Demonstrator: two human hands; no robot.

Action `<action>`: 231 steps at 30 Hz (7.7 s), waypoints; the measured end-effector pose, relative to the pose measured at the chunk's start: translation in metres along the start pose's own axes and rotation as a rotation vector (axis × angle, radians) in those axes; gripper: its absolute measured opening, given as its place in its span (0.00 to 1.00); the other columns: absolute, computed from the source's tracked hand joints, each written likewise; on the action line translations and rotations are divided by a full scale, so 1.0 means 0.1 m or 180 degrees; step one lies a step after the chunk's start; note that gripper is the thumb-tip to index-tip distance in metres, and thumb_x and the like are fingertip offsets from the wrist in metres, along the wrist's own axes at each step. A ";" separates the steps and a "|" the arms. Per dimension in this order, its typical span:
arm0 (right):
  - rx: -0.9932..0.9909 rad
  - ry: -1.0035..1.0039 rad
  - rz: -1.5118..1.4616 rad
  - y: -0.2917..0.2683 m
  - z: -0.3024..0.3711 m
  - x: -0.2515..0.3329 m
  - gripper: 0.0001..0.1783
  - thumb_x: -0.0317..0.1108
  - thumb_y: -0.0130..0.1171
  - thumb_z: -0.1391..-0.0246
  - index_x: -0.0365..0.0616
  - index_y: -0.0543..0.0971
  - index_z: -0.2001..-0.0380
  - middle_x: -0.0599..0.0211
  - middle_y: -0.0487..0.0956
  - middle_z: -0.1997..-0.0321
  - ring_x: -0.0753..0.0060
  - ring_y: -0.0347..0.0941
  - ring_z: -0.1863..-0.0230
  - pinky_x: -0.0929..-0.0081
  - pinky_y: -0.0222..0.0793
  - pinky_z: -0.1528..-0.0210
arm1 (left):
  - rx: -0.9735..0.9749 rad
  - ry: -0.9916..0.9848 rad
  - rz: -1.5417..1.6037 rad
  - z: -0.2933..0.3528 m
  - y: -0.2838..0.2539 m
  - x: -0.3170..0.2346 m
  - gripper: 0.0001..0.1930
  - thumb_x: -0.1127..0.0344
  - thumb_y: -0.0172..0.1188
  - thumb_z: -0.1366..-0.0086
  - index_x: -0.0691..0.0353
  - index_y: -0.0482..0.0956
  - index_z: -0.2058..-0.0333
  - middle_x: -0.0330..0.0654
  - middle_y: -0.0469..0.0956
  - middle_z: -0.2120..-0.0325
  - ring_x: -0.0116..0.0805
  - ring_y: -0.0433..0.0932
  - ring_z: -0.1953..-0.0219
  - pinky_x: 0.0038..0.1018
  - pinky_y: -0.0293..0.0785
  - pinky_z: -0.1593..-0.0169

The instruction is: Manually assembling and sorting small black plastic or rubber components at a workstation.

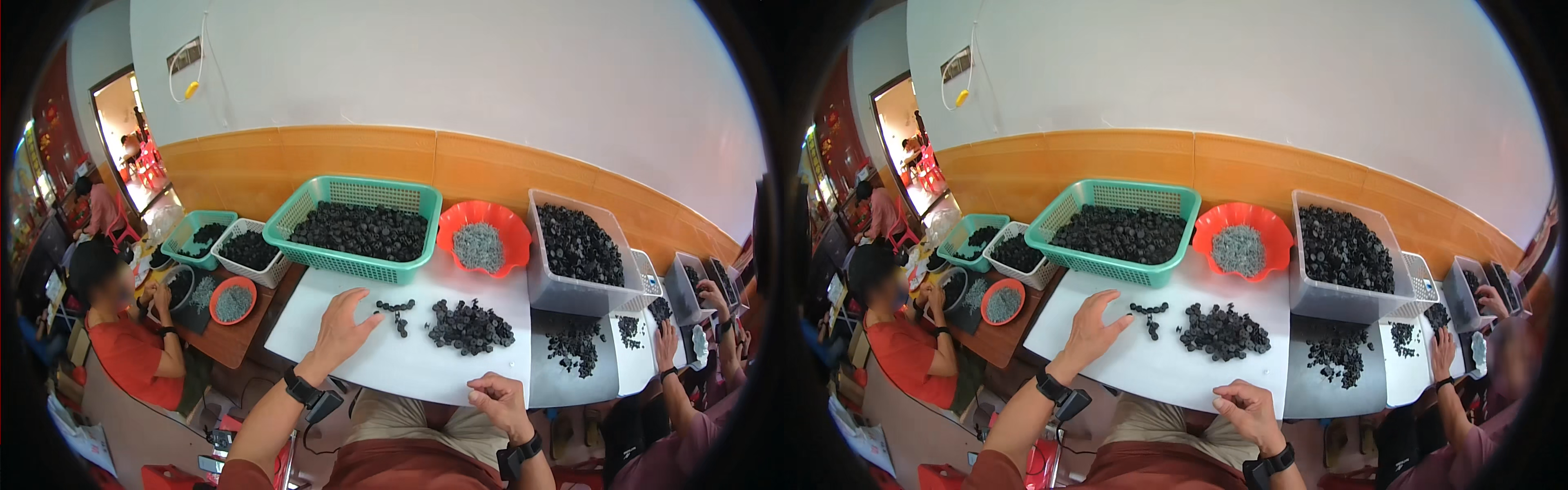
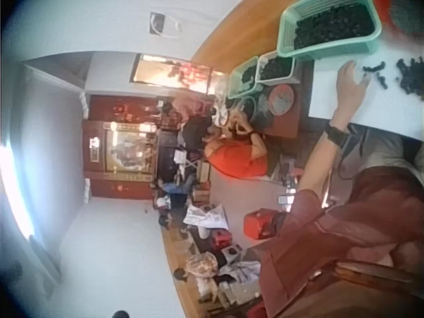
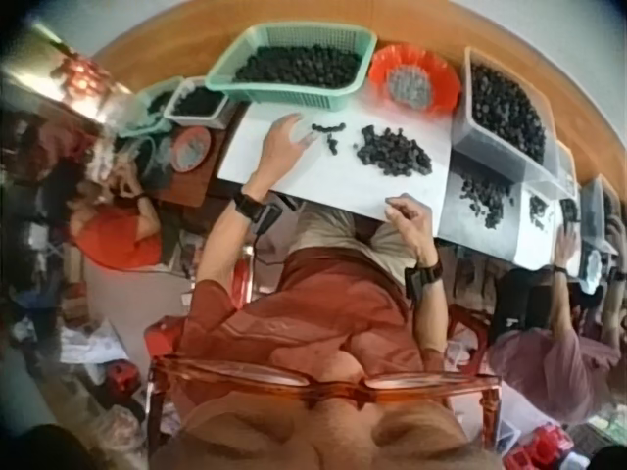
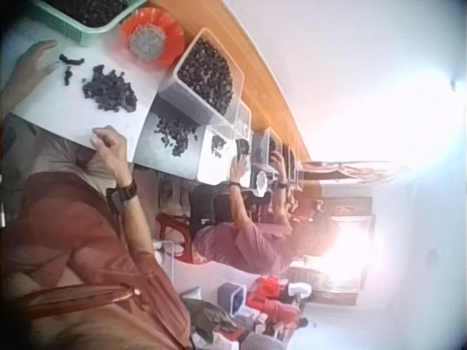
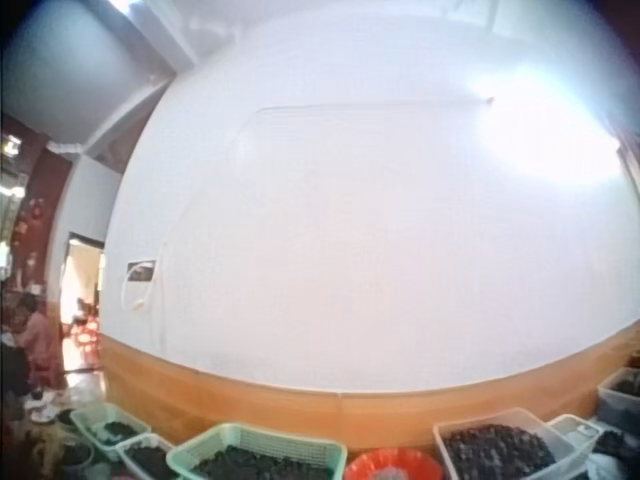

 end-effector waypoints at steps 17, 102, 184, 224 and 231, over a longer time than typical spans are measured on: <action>-0.0065 -0.0037 0.0033 0.01 0.04 0.04 0.10 0.28 0.69 0.40 0.37 0.86 0.56 0.75 0.78 0.69 0.87 0.67 0.70 0.84 0.63 0.68 | 0.1442 0.0813 -0.0329 -0.16 0.57 -0.17 0.51 0.39 0.70 0.42 0.70 0.61 0.31 0.66 0.57 0.30 0.62 0.56 0.27 0.46 0.52 0.25; -0.0123 -0.0226 0.0159 0.08 0.06 0.14 0.10 0.30 0.68 0.39 0.36 0.86 0.57 0.66 0.83 0.63 0.81 0.76 0.67 0.82 0.70 0.66 | 0.1671 0.1048 0.0521 -0.51 1.28 -0.90 0.52 0.37 0.78 0.53 0.68 0.72 0.37 0.59 0.64 0.33 0.57 0.60 0.29 0.44 0.59 0.28; -0.1528 -0.1812 0.4247 -1.33 -1.01 1.34 0.22 0.28 0.74 0.54 0.41 0.83 0.53 0.52 0.81 0.44 0.48 0.76 0.41 0.57 0.72 0.39 | 0.0901 0.0613 0.0958 -0.55 1.39 -0.75 0.24 0.52 0.71 0.39 0.66 0.83 0.53 0.50 0.78 0.49 0.50 0.75 0.44 0.40 0.72 0.40; -0.0066 -0.1369 0.4066 -0.22 -1.16 0.25 0.32 0.52 0.71 0.48 0.45 0.77 0.45 0.63 0.74 0.44 0.53 0.71 0.50 0.55 0.69 0.49 | 0.0619 0.0689 0.1212 -0.54 1.42 -0.76 0.19 0.56 0.65 0.32 0.70 0.84 0.57 0.51 0.81 0.55 0.51 0.78 0.50 0.41 0.75 0.44; -0.0295 -0.1569 0.4144 -0.21 -1.17 0.25 0.26 0.50 0.72 0.51 0.48 0.80 0.53 0.65 0.77 0.50 0.56 0.75 0.57 0.60 0.75 0.56 | 0.0600 0.0726 0.1195 -0.55 1.42 -0.75 0.18 0.57 0.65 0.32 0.70 0.84 0.57 0.52 0.81 0.55 0.52 0.78 0.50 0.41 0.75 0.44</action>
Point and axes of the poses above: each hand's wrist, its own z-axis away from the middle knuckle, its own y-axis out of the palm, x = y × z, the point moved 3 cm from there along -z, towards the middle knuckle
